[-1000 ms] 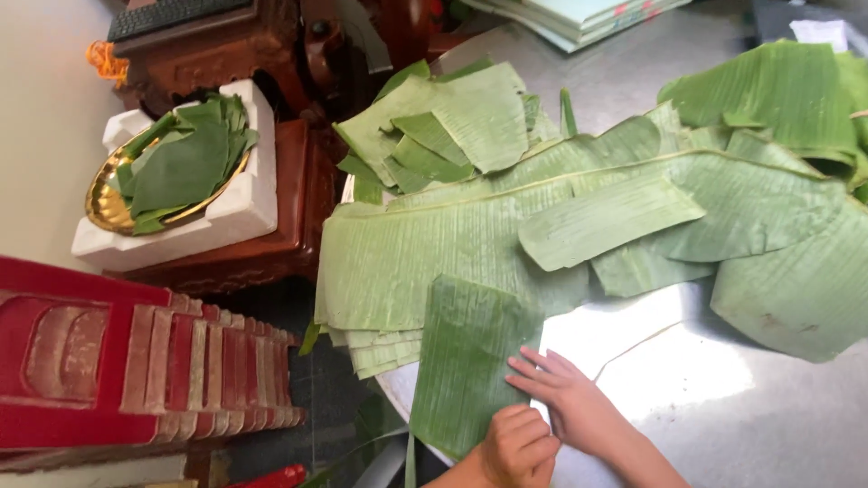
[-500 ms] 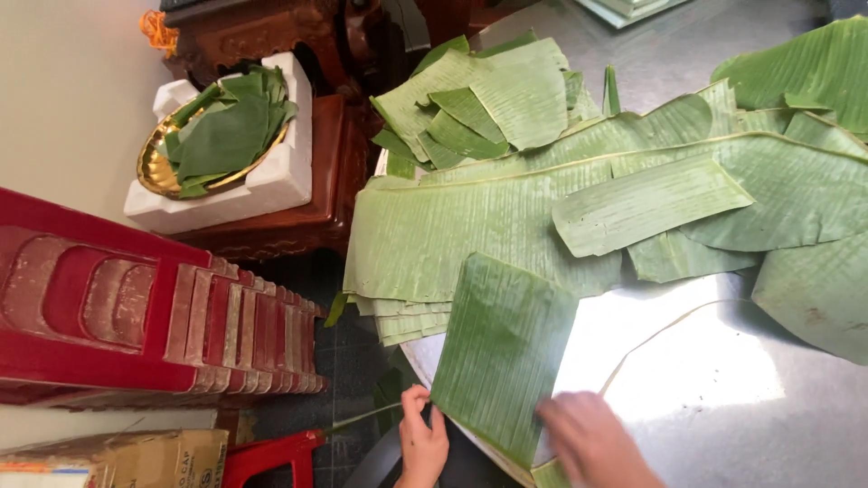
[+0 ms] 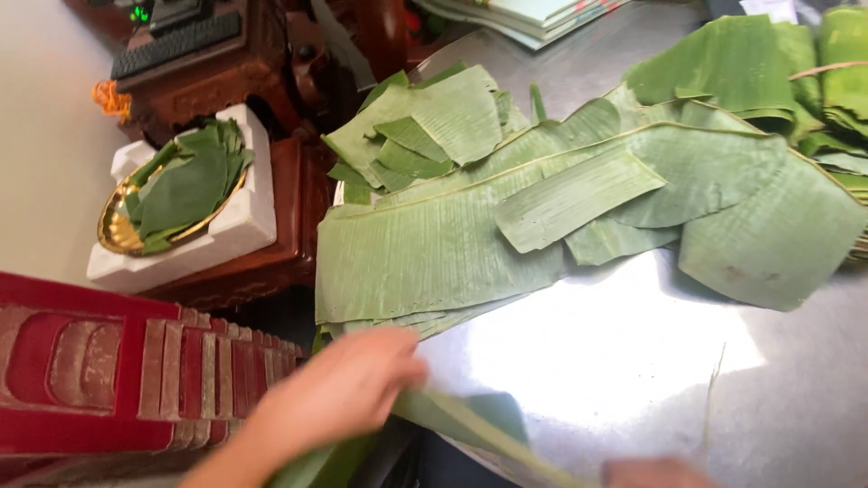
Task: A person is seen tearing large banana leaves into smaller, uniform rectangular strips and stacking them neatly on a large metal table.
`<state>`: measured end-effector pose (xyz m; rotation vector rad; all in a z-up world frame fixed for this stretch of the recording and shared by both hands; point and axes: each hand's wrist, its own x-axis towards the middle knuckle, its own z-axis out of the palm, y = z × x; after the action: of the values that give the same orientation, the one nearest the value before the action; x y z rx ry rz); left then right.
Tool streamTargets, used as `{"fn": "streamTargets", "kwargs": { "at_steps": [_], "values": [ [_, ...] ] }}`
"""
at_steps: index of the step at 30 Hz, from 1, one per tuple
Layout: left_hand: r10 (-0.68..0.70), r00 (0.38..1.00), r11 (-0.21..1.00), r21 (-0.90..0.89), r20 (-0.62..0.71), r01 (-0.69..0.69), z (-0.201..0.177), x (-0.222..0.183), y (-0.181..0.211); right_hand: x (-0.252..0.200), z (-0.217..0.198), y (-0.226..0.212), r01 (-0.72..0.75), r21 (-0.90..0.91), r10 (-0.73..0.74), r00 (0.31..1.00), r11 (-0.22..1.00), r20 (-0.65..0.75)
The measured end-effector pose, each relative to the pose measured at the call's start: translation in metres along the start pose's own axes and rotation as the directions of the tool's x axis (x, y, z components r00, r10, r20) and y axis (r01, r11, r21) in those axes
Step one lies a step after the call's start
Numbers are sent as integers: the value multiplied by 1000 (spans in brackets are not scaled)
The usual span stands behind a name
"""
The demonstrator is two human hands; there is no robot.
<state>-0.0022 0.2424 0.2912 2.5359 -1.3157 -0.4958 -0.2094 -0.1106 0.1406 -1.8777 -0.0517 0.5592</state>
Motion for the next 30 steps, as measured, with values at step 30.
{"fn": "streamTargets", "kwargs": {
  "at_steps": [30],
  "values": [
    [428, 901, 902, -33, -67, -430, 264, 127, 89, 15, -100, 58, -602, -415, 555, 796, 682, -242]
  ]
}}
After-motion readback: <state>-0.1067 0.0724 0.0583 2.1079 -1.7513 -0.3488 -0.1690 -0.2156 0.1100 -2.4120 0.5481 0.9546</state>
